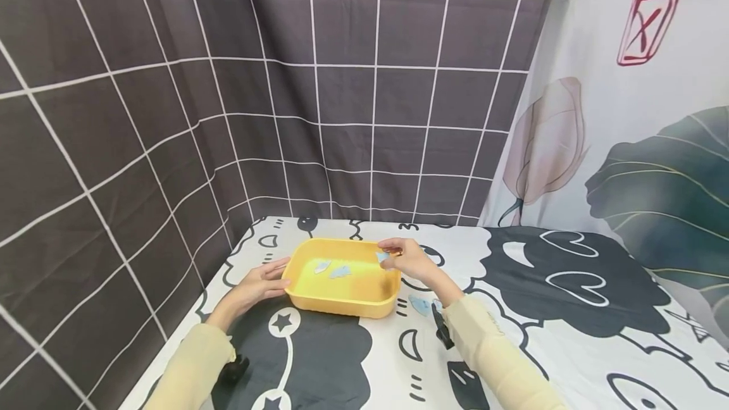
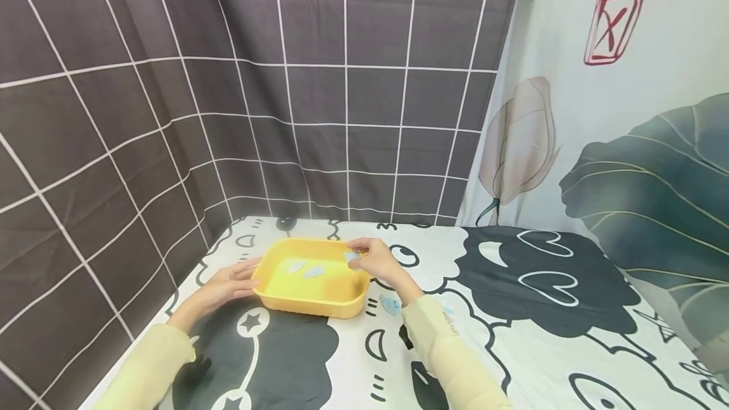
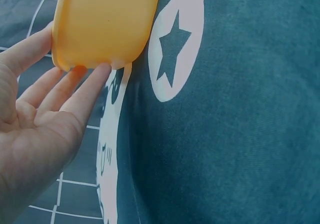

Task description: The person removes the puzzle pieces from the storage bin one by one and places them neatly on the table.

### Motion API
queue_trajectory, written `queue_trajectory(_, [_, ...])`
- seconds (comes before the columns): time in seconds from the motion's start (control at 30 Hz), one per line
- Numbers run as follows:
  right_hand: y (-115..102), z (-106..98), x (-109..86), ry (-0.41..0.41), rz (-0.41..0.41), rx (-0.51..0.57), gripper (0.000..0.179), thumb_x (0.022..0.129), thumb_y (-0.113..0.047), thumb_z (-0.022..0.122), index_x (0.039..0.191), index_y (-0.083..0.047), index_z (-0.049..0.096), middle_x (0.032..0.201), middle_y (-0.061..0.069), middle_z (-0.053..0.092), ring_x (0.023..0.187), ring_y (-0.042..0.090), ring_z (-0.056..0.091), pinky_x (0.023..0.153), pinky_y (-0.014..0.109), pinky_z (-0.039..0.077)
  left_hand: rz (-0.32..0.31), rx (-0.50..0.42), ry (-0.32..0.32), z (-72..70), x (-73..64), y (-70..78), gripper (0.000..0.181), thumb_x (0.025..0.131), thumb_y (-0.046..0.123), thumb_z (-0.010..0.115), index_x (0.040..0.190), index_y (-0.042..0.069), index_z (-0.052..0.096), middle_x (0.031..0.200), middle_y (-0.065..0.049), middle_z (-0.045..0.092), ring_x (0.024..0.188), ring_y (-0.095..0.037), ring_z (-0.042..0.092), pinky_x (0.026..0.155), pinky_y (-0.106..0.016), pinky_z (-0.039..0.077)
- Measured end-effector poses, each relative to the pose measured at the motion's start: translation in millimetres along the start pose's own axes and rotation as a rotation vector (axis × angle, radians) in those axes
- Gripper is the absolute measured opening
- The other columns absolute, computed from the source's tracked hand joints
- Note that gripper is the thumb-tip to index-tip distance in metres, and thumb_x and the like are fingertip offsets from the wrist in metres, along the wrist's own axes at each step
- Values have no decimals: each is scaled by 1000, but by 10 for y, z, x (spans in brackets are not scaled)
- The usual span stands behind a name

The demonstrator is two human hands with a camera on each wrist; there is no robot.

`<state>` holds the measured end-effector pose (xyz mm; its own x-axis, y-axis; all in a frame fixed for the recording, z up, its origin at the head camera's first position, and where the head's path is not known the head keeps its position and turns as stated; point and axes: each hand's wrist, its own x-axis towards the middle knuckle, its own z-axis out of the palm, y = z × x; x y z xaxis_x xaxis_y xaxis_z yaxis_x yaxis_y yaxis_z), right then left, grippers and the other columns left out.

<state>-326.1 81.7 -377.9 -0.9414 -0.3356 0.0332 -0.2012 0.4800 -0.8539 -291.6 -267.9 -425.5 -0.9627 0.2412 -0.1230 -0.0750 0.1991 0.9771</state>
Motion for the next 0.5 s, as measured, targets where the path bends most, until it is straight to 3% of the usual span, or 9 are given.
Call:
queue_trajectory(0.33, [307,-321,-200,61,9,-30,51,79,-6,68,128,5,59,130,24,61,124,40,54,104,48,51,18,9,-5,17,-34,52,73,92,5,63,150,-10,22,151,-37,27,122,-30,60,94,-31,59])
queue_trajectory(0.5, [451,-502,-367,85,15,-71,50,79,-5,69,126,7,59,130,28,60,121,42,55,101,49,53,8,25,8,43,-47,51,70,93,3,60,150,-9,22,151,-36,28,122,-33,60,94,-33,59])
